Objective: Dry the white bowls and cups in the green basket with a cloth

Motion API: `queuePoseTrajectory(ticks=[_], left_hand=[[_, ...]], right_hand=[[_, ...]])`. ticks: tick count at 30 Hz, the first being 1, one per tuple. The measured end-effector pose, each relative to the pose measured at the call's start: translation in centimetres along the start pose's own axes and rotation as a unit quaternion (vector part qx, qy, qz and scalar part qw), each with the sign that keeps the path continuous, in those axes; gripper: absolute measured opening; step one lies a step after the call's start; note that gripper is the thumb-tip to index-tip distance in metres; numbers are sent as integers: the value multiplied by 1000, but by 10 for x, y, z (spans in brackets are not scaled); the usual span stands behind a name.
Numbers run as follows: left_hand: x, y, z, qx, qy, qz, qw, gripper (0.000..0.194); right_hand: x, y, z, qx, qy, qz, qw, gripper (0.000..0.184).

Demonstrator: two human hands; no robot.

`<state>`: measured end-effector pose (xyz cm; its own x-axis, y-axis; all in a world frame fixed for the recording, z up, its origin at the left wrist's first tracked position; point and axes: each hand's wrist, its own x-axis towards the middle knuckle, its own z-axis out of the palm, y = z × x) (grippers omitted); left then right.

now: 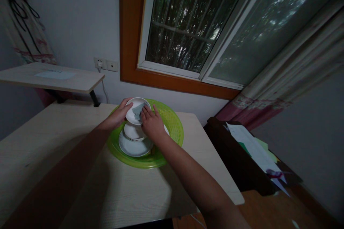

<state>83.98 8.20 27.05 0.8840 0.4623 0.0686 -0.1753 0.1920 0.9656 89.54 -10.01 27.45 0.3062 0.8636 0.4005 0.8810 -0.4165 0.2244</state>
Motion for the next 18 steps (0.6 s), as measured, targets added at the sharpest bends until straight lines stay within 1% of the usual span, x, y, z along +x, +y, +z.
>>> queuePoseTrajectory(ticks=[4, 7, 9, 13, 15, 18], left_hand=[[1, -2, -3, 11, 12, 13, 1000, 44], [2, -5, -6, 27, 13, 24, 999, 46], [3, -7, -8, 35, 9, 30, 999, 47], [3, -8, -9, 52, 1, 31, 998, 44], [2, -6, -8, 53, -8, 23, 998, 43], [-1, -4, -5, 37, -21, -4, 999, 40]], right_hand=[[2, -3, -4, 16, -37, -39, 998, 31], [3, -4, -4, 49, -70, -77, 993, 30], [2, -4, -3, 76, -74, -100, 989, 37], [0, -2, 3, 118, -66, -138, 981, 61], [-1, -3, 6, 125, -62, -142, 980, 67], [-1, -5, 9, 122, -53, -135, 982, 70]])
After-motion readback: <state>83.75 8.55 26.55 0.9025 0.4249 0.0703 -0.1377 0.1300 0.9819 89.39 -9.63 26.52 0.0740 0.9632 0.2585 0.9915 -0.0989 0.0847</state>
